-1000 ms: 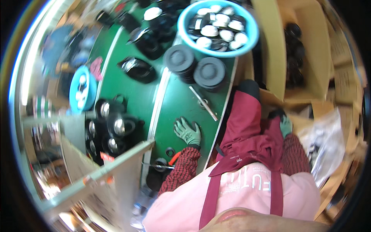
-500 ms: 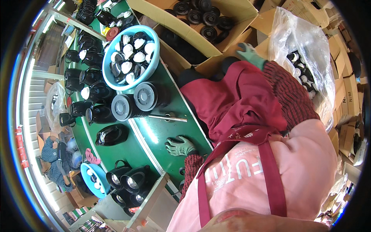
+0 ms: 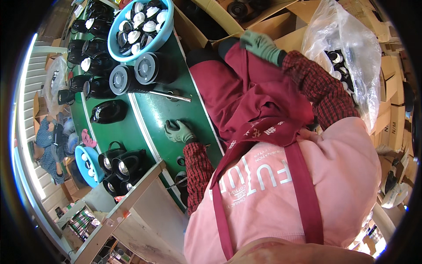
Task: The person assembles black electric kettles at a workstation. They pick up kettle bodies, attach lids, and place the assembled units on a green table. The person also handles white kettle lids from a blue basin and places them into a cardboard box.
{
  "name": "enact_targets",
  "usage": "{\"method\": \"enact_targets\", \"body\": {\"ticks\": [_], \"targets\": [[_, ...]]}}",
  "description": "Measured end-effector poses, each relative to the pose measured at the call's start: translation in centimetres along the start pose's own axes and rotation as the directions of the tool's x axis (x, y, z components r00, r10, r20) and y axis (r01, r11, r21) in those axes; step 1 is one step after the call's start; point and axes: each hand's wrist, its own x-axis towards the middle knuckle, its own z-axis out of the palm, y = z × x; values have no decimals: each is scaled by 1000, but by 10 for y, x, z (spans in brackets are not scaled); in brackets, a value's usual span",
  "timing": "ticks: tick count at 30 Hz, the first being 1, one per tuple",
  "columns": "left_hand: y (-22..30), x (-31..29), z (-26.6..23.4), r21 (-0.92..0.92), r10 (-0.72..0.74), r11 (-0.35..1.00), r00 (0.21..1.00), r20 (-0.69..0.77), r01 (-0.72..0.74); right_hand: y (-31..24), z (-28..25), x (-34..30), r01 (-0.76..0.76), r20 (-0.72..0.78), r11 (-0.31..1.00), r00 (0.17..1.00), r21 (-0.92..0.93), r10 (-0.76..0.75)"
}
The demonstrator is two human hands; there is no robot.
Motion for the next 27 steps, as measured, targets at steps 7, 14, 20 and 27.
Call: {"method": "enact_targets", "body": {"ticks": [7,14,20,27], "targets": [[193,-35,4,-592,766,625,545,340,-509,36,-51,23,-244,-297,897,945,-368,136],[229,-10,88,-101,478,867,757,445,-488,-10,17,-11,126,92,992,988,-3,-125],[215,5,71,-64,240,965,760,603,-254,-20,38,60,-124,224,988,969,92,101],[168,-21,-19,-434,378,885,807,454,-171,-121,14,211,170,-163,929,979,330,-121]]}}
